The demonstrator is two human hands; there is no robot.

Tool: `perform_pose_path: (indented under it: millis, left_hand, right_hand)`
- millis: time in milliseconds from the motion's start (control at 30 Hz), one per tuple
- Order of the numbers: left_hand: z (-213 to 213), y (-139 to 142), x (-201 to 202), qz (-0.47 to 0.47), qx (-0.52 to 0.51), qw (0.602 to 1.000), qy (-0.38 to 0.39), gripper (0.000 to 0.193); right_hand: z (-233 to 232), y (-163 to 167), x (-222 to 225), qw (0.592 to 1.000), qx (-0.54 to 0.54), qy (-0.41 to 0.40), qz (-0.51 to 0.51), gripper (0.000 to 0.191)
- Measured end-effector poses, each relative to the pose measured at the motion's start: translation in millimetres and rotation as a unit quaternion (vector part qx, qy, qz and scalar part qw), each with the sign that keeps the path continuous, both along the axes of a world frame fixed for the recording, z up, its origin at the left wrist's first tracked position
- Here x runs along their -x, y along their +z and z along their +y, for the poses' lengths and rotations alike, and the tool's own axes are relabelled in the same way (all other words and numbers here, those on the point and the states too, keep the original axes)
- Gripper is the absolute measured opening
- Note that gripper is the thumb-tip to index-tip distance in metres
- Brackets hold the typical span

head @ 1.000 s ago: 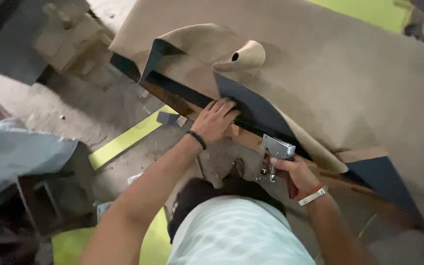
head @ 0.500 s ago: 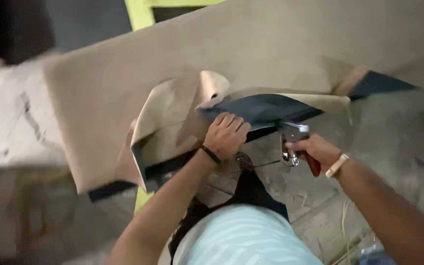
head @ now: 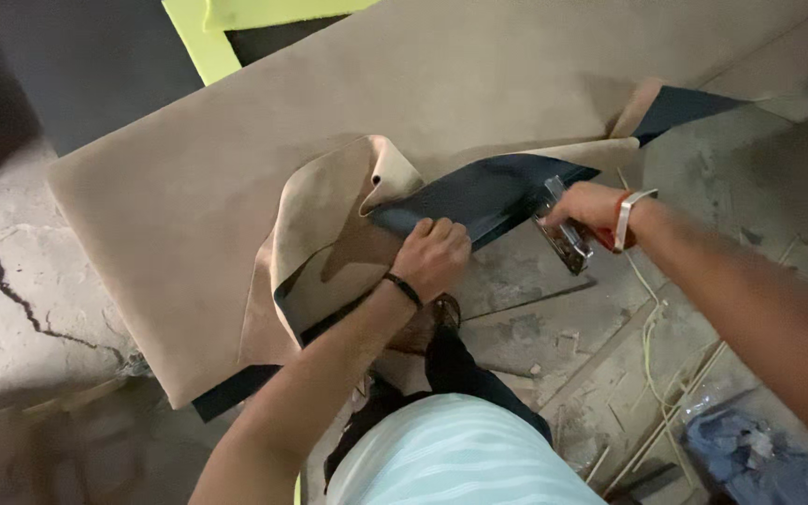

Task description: The person staples beige fabric onto a rectangular wooden frame using a handheld staple gun. They repeatedly pull, fold, and staple the fabric along the edges and corners, then trim excess material with scissors.

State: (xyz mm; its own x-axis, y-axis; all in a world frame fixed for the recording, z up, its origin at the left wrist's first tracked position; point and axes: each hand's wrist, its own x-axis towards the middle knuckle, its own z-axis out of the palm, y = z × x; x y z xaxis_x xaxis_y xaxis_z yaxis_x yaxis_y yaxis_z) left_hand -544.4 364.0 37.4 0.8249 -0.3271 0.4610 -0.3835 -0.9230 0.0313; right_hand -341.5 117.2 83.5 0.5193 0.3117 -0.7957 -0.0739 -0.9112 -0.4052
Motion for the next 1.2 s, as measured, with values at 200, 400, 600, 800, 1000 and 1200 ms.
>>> perform_pose_path:
  millis: [200,400,600,800,1000,1200]
  left_hand:
    - [-4.3,-17.0,6.0,-0.002,0.004,1.0,0.013,0.005]
    - [-0.5,-20.4,13.9,-0.055,0.015,0.997,0.043,0.004]
    - [0.3,-18.2,15.1,0.012,-0.015,0.999,0.041,0.004]
    - [3.3,-15.3,16.6,-0.012,0.016,0.999,0.035,0.014]
    - [3.6,-13.6,15.5,0.044,-0.004,0.999,0.031,0.007]
    - [0.7,-19.9,14.3,-0.019,0.029,0.999,0.026,0.01]
  right_hand:
    - [-5.7,-35.3,16.4,0.794,0.119,0.425,-0.418,0.017]
    - [-0.9,-8.9,23.2,0.996,0.048,-0.002,-0.08,0.021]
    - [26.7,2.4,45.1,0.823,0.111,0.484,-0.277,0.019]
    - [21.4,-10.1,54.1,0.835,0.118,0.452,-0.291,0.018]
    - [24.3,-15.8,51.6,0.97,0.036,0.19,-0.149,0.037]
    - [41.3,-18.1,85.4,0.96,0.079,0.01,-0.27,0.039]
